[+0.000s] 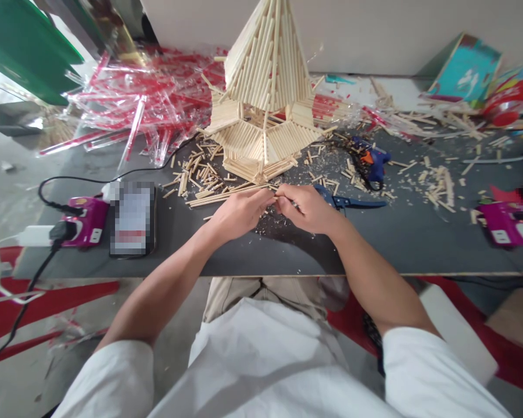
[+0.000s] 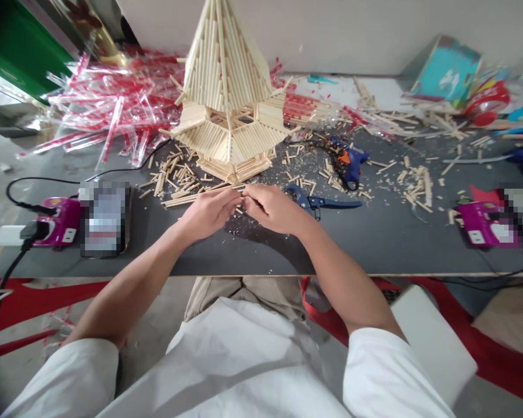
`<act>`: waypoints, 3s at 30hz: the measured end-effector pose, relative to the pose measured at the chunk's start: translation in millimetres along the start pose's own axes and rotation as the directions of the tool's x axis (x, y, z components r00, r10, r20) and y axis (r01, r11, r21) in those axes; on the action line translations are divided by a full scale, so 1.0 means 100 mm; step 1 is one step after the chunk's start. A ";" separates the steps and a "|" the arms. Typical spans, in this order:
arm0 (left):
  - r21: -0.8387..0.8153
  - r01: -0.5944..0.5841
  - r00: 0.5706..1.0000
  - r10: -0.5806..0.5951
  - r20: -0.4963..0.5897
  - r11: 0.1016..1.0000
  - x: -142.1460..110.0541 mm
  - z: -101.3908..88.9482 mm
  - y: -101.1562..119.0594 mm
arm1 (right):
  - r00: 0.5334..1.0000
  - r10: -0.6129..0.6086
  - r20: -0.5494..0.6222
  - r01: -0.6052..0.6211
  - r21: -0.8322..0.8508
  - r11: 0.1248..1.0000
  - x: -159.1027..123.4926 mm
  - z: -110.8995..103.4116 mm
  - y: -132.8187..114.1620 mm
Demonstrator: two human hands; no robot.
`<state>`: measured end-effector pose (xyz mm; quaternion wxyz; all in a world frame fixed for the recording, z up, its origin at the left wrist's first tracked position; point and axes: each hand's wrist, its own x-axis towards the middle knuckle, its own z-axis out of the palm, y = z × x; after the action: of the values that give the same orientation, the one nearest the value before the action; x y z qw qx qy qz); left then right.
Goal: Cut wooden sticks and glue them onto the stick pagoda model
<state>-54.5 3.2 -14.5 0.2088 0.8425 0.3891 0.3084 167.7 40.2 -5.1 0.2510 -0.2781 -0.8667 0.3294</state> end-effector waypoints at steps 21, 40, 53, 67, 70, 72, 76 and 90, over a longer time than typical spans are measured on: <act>0.067 -0.051 0.998 0.054 -0.044 0.996 0.01 0.01 0.01 | 0.999 0.033 0.007 -0.033 0.036 0.999 0.01 0.01 -0.02; 0.065 -0.069 0.993 0.074 -0.089 0.995 0.01 0.04 0.04 | 0.999 0.006 -0.053 0.003 0.164 0.986 0.01 0.04 -0.01; -0.013 -0.042 0.997 0.041 -0.059 0.999 -0.02 0.03 0.04 | 0.996 -0.043 -0.080 0.049 0.082 0.995 0.01 0.04 -0.02; -0.155 0.008 1.000 -0.005 0.018 0.988 -0.03 0.04 0.02 | 0.999 -0.032 -0.023 0.033 0.075 0.997 0.01 0.02 -0.01; -0.160 0.005 1.000 -0.002 0.013 0.987 -0.03 0.03 0.01 | 1.000 -0.025 -0.002 0.025 0.046 0.999 0.01 0.02 -0.01; -0.152 0.004 1.000 -0.002 0.010 0.988 -0.03 0.02 0.00 | 0.999 -0.036 -0.002 0.036 0.015 0.999 0.02 0.03 -0.01; -0.188 0.022 0.999 -0.016 0.033 0.982 -0.04 0.00 0.01 | 0.997 -0.075 -0.006 0.075 -0.045 0.996 0.02 0.04 -0.02; -0.065 -0.071 0.997 0.070 -0.019 0.995 -0.06 0.03 -0.04 | 0.994 0.064 0.093 -0.053 -0.122 0.991 0.10 -0.15 -0.26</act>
<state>-57.6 0.6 -21.3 0.2221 0.8458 0.3504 0.3354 161.5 37.4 25.9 0.1820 -0.3018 -0.8875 0.2970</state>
